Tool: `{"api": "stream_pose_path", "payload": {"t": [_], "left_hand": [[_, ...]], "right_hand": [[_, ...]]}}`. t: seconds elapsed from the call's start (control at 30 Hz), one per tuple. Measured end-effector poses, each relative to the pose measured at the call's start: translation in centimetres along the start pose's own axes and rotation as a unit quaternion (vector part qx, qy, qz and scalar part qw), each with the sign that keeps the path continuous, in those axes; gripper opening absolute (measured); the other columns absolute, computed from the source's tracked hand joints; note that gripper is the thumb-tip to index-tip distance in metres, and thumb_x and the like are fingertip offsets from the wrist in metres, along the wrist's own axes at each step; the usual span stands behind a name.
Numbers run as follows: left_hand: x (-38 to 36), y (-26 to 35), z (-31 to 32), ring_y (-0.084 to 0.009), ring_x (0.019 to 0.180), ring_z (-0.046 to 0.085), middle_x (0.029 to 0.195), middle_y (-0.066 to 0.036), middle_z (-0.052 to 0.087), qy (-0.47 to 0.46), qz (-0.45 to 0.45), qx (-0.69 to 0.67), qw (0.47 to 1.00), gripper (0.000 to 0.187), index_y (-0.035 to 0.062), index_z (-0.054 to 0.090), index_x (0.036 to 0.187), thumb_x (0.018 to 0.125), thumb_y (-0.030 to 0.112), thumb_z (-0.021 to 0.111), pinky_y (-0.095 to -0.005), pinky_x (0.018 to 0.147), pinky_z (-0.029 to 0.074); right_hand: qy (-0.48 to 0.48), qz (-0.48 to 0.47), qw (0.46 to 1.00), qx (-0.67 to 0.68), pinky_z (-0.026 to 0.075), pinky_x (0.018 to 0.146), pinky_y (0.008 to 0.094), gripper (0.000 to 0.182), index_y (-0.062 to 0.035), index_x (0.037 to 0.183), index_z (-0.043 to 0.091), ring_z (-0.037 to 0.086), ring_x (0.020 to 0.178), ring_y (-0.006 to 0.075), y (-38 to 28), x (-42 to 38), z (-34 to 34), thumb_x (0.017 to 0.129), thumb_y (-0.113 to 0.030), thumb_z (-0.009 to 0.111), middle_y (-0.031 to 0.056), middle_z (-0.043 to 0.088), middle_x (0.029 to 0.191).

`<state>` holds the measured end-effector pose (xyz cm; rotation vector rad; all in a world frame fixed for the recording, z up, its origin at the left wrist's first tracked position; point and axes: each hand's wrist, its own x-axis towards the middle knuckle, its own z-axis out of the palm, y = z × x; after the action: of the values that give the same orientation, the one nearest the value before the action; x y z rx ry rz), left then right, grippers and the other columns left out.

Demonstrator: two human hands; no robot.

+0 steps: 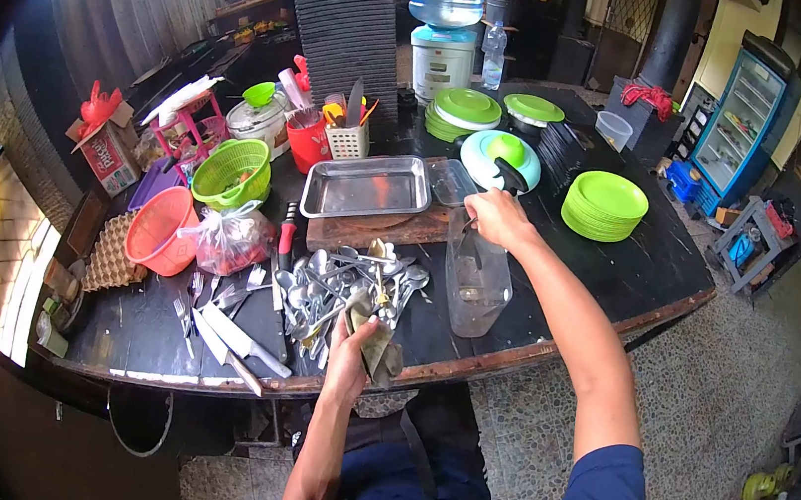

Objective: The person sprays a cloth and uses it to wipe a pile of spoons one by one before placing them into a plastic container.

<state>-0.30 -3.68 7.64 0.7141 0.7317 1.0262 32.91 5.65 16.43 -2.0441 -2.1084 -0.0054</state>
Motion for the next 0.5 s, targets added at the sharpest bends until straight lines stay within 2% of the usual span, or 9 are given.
{"api": "stream_pose_path", "payload": {"t": [0.17, 0.23, 0.5], "left_hand": [[-0.1, 0.1, -0.1, -0.016, 0.094, 0.065, 0.109, -0.004, 0.062, -0.001, -0.008, -0.006, 1.0, 0.046, 0.0087, 0.049, 0.141, 0.097, 0.005, 0.064, -0.0327, 0.083, 0.055], [-0.1, 0.1, 0.0, -0.016, 0.095, 0.065, 0.11, -0.004, 0.062, -0.002, -0.002, 0.0, 1.0, 0.046, 0.0081, 0.05, 0.141, 0.097, 0.005, 0.064, -0.033, 0.083, 0.055], [-0.4, 0.2, 0.1, -0.016, 0.097, 0.064, 0.112, -0.004, 0.062, 0.003, -0.003, 0.004, 1.0, 0.046, 0.0077, 0.05, 0.141, 0.097, 0.005, 0.064, -0.0334, 0.084, 0.055]], "right_hand": [[0.02, 0.041, 0.999, -0.025, 0.057, 0.079, 0.0485, 0.021, -0.0085, 0.099, 0.07, 0.072, 0.092, 0.0372, 0.3, -0.3, 0.9, 0.08, -0.008, 0.078, 0.0175, 0.073, 0.095], [0.073, 0.023, 0.997, -0.031, 0.057, 0.08, 0.048, 0.018, -0.0077, 0.098, 0.072, 0.072, 0.092, 0.0371, 0.2, -0.4, 1.3, 0.081, -0.008, 0.077, 0.0193, 0.073, 0.094], [0.033, 0.027, 0.999, -0.021, 0.057, 0.08, 0.0471, 0.014, -0.0058, 0.093, 0.073, 0.072, 0.092, 0.0366, 0.0, -0.3, 1.2, 0.079, -0.005, 0.075, 0.0186, 0.074, 0.091]]}}
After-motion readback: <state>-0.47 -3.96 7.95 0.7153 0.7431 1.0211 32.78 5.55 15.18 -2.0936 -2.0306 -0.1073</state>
